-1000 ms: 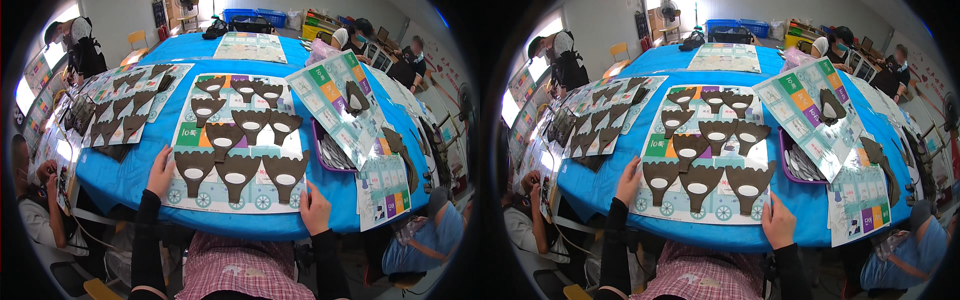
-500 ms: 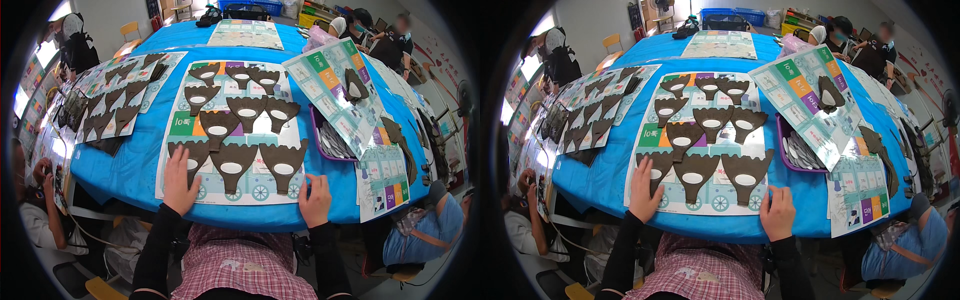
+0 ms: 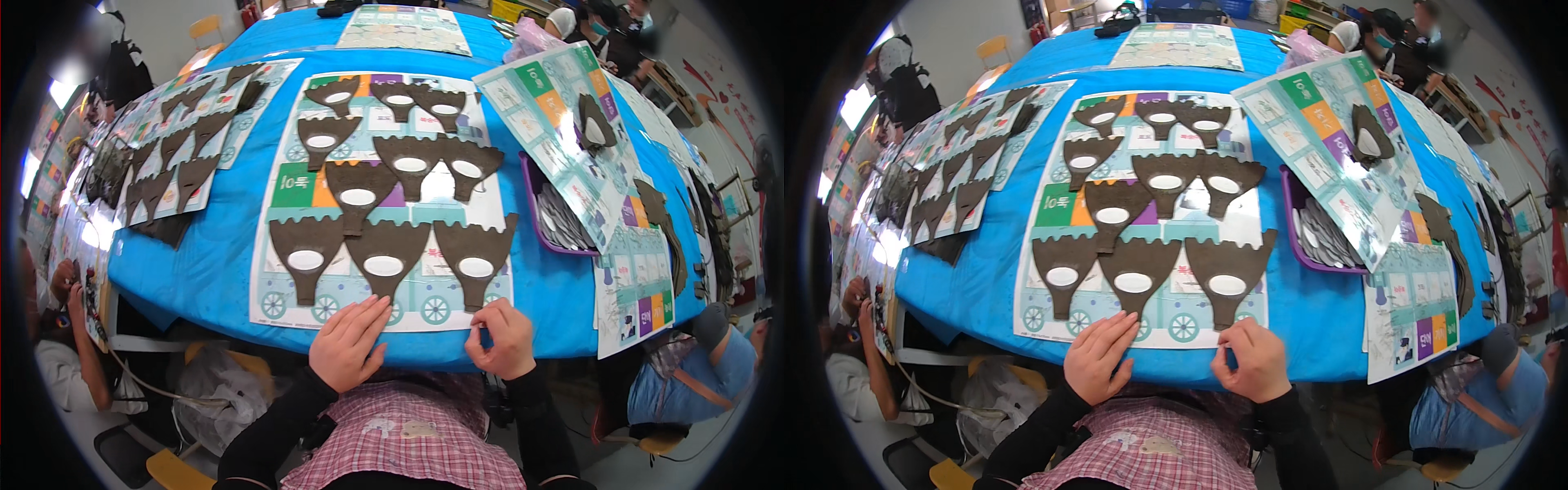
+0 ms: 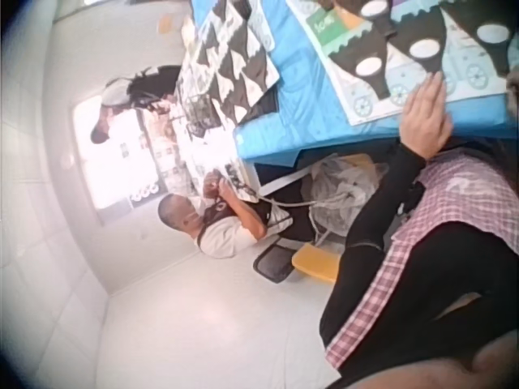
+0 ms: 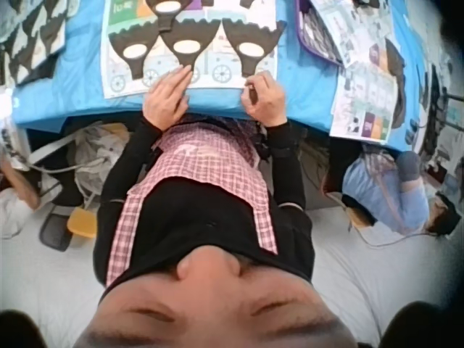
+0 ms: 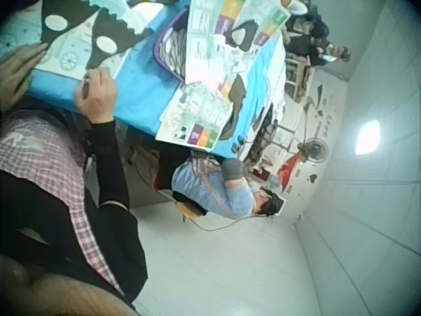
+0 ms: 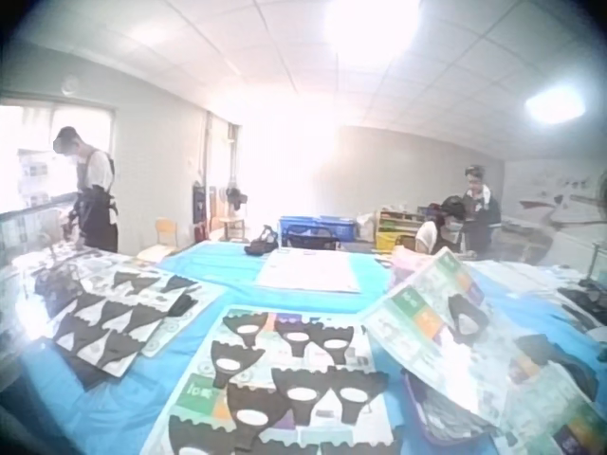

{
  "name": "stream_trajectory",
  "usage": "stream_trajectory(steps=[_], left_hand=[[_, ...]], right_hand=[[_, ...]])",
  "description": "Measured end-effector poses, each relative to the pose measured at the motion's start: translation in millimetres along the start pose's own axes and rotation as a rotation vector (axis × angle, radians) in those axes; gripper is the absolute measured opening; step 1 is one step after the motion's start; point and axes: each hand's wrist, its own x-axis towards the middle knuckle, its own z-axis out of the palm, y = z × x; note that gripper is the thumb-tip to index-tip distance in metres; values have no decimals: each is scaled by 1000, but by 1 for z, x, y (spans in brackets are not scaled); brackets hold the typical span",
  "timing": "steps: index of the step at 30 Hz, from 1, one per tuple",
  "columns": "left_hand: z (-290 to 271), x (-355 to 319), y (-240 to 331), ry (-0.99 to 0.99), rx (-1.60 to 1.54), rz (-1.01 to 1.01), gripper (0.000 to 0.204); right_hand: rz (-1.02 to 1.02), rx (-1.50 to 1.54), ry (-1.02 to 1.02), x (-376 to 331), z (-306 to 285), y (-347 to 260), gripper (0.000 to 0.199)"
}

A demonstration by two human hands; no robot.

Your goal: Assembling shoe components by manually applying small oval patches onto brown leather-like upper parts on a production table.

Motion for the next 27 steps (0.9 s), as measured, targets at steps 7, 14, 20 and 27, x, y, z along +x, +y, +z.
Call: stream_trajectory(steps=[7,14,20,27], left_hand=[[7,-5,-4,72,101,33,42],[9,-2,-3,52,135,27,42],[9,-3,-4,78,107,31,41],[8,-3,-5,75,103,38,40]], right_hand=[[-78,-12,-139,1,-1,2,12],[-70,-16,-190,4,-4,3,13],[-66,7,-188,4,-2,3,12],[-52,11,-195,4,-2,4,12]])
